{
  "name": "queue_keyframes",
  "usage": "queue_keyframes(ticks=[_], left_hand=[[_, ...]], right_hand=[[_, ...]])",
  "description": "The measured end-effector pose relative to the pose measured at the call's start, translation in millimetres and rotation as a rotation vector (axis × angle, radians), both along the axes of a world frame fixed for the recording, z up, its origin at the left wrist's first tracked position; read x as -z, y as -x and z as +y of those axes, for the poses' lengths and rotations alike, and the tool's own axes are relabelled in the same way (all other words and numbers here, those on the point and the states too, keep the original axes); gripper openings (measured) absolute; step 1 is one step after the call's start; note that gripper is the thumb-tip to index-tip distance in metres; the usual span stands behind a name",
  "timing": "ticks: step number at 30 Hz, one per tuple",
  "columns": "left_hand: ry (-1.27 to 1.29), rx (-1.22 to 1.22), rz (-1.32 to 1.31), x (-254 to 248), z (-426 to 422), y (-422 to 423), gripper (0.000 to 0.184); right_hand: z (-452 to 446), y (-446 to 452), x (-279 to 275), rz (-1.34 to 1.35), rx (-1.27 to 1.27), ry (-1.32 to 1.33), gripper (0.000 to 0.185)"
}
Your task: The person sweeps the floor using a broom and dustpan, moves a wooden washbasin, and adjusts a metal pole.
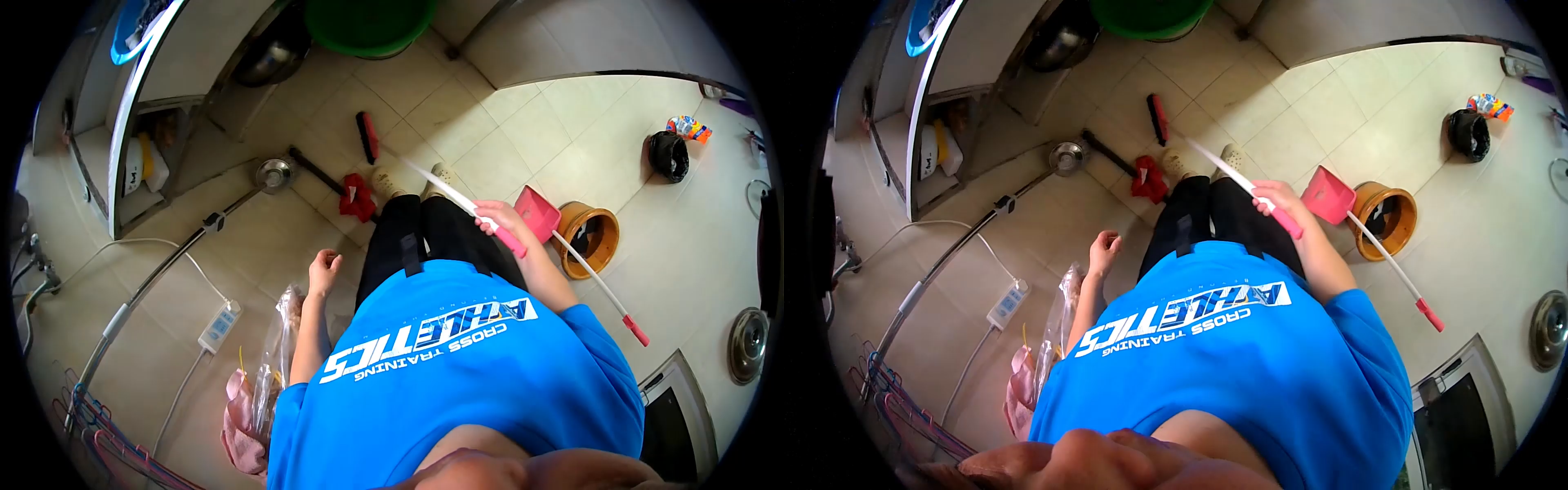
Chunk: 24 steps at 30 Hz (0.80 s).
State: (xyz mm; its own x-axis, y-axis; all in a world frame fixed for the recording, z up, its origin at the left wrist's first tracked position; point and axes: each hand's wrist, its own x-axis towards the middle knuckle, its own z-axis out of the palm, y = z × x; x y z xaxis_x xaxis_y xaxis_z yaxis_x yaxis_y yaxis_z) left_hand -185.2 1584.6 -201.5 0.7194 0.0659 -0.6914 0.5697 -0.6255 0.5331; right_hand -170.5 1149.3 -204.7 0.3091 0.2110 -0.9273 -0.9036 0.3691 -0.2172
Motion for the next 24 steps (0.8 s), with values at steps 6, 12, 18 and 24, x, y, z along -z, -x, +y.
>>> queue_keyframes(ticks=[6,12,18,24], left_hand=[[-0.047,0.067,-0.014,-12,-7,-2,0.025],[-0.040,0.037,0.029,-12,-18,-2,0.025],[-0.038,0.045,0.037,-11,-19,-10,0.025],[-0.050,0.075,0.011,0,-12,-12,0.024]], right_hand=[[-102,28,-18,-0.010,0.026,0.130,0.036],[-79,24,-95,-0.057,-0.125,0.262,0.037],[-52,16,-134,-0.200,-0.202,0.387,0.041],[-88,-21,-68,-0.611,-0.623,1.059,0.040]])
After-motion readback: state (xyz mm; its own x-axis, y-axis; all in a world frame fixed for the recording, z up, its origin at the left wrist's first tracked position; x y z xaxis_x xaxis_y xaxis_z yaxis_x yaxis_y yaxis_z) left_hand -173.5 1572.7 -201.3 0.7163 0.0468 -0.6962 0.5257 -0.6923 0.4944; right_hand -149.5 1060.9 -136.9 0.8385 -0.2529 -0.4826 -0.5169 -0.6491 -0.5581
